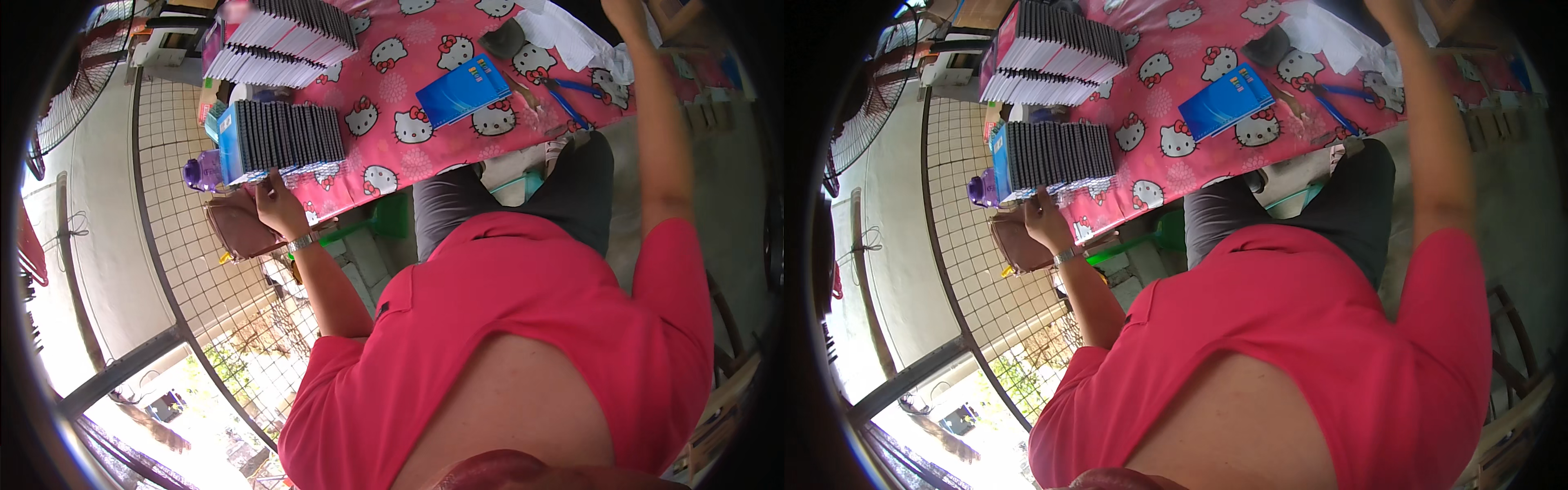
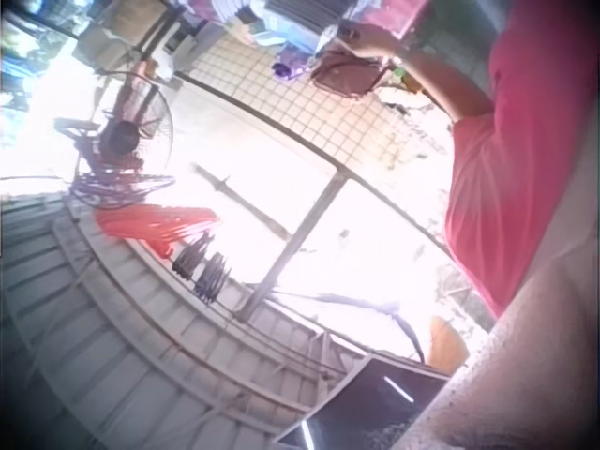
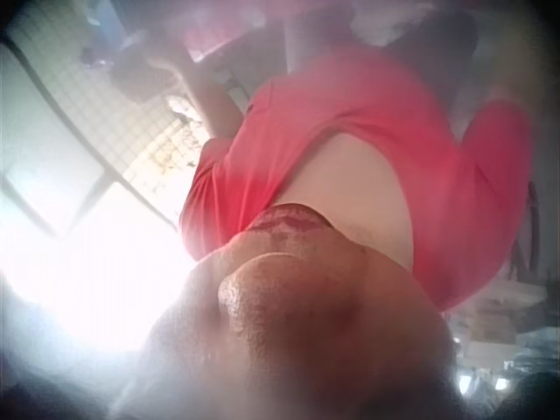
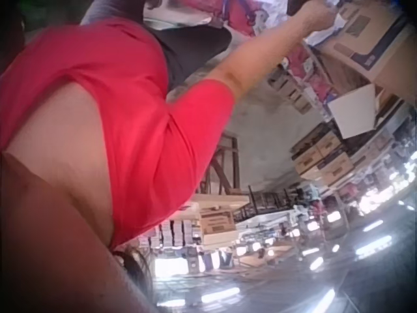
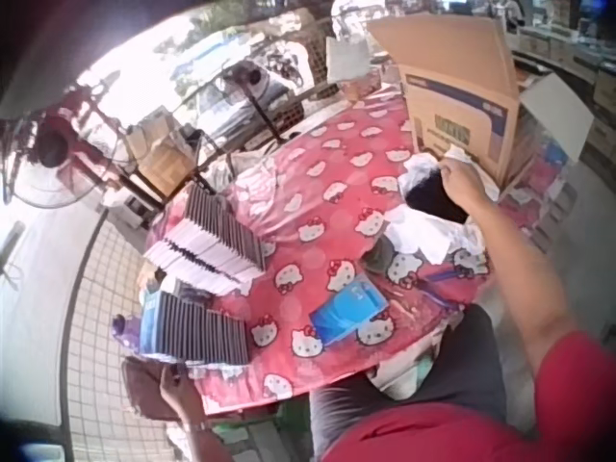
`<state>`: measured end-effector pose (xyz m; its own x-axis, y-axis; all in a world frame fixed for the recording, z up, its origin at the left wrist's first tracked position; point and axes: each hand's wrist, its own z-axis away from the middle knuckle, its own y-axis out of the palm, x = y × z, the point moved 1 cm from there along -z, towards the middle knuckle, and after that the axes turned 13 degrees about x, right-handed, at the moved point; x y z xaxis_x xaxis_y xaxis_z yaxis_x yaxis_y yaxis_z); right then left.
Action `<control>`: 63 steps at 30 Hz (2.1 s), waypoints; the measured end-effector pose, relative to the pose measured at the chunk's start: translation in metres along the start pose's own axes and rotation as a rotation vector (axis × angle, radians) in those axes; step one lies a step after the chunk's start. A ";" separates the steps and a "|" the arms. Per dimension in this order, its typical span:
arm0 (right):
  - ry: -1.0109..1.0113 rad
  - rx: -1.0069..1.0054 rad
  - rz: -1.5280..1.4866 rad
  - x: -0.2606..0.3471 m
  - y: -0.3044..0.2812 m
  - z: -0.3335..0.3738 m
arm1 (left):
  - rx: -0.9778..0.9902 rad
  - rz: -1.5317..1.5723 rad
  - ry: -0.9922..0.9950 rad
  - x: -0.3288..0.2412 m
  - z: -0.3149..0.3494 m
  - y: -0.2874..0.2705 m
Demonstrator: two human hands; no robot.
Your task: The person prepares small blue spiral notebooks by peeling a small item from the cover and stacking them on a table, eventually moving toward a cardboard box.
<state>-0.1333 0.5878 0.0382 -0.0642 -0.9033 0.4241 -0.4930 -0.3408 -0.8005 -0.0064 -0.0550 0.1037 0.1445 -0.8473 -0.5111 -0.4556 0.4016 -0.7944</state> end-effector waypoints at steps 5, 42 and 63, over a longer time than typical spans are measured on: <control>0.328 0.190 -0.397 -0.005 -0.047 0.016 | -0.015 0.001 -0.041 -0.004 0.022 0.006; -0.330 0.432 -0.724 0.165 0.030 0.150 | 0.402 -0.050 0.948 -0.169 0.061 0.186; -0.150 1.118 -0.710 0.184 0.006 0.121 | 0.527 -0.012 0.995 -0.180 0.077 0.183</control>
<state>-0.0435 0.3880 0.0599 0.0395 -0.4375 0.8984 0.5975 -0.7103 -0.3721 -0.0486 0.1979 0.0253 -0.7260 -0.6577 -0.2008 0.0033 0.2887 -0.9574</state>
